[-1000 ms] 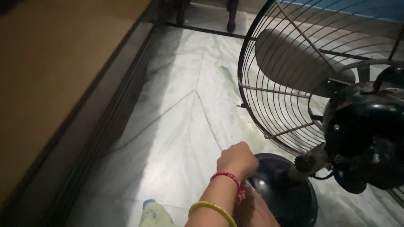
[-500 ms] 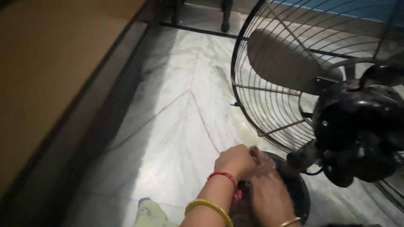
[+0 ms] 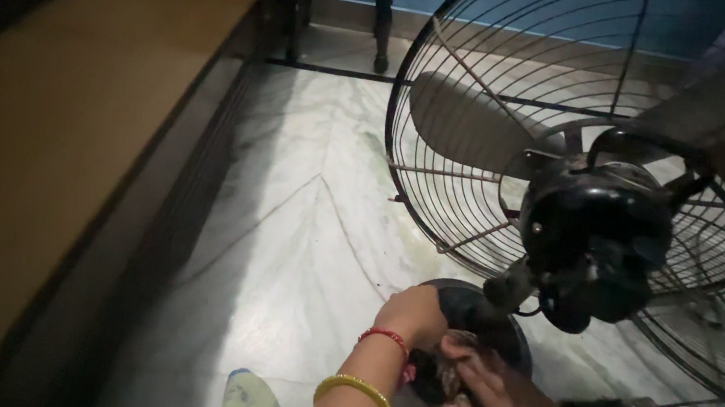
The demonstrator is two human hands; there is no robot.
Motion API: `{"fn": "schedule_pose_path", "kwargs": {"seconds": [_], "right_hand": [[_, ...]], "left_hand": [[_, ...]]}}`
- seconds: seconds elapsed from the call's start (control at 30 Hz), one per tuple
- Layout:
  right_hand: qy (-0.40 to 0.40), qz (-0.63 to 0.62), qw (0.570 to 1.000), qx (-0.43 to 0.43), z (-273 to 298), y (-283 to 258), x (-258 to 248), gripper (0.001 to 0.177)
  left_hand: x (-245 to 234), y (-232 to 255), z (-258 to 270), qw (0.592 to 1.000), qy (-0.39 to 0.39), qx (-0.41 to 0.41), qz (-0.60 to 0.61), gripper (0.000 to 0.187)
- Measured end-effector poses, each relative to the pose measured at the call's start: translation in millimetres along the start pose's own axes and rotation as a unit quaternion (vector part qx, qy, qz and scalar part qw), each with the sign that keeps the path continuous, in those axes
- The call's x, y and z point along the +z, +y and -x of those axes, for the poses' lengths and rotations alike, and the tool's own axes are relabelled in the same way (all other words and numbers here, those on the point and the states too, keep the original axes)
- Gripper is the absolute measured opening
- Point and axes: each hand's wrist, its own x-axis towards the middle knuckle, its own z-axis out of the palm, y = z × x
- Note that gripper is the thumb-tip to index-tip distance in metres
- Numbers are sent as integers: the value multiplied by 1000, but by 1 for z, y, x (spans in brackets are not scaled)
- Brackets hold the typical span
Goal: The person cleans a standing fan using a brush and a cloth. They scrub the fan's base, motor housing, and blades, then wipe the base with a cloth.
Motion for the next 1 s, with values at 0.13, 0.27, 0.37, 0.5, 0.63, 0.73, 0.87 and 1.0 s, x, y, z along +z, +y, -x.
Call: {"fn": "schedule_pose_path", "kwargs": {"seconds": [0.13,0.27,0.37,0.5,0.63,0.73,0.87,1.0], "right_hand": [[85,-563,791,224,5,4,0,33],[196,-266,840,431,16,39,0,33],[288,-368,801,375,-1,68,22,33],[226,-493,758,363,-21,68,38,31],[231,-297,831,410,-10,29,13,39],[323,-310,860,246,-1,10,6,43],[255,-386,817,345,-14,48,25,35],[185,-449,773,409,-22,57,34,32]], "left_hand": [[8,3,3,999,23,24,28,41],[10,12,8,994,60,34,87,42],[13,14,6,989,75,77,98,43],[26,9,-3,990,47,111,77,45],[31,6,-11,989,44,121,69,43],[30,7,-11,990,45,123,60,44],[31,6,-10,990,50,117,61,48],[32,7,-5,988,59,128,68,51]]}}
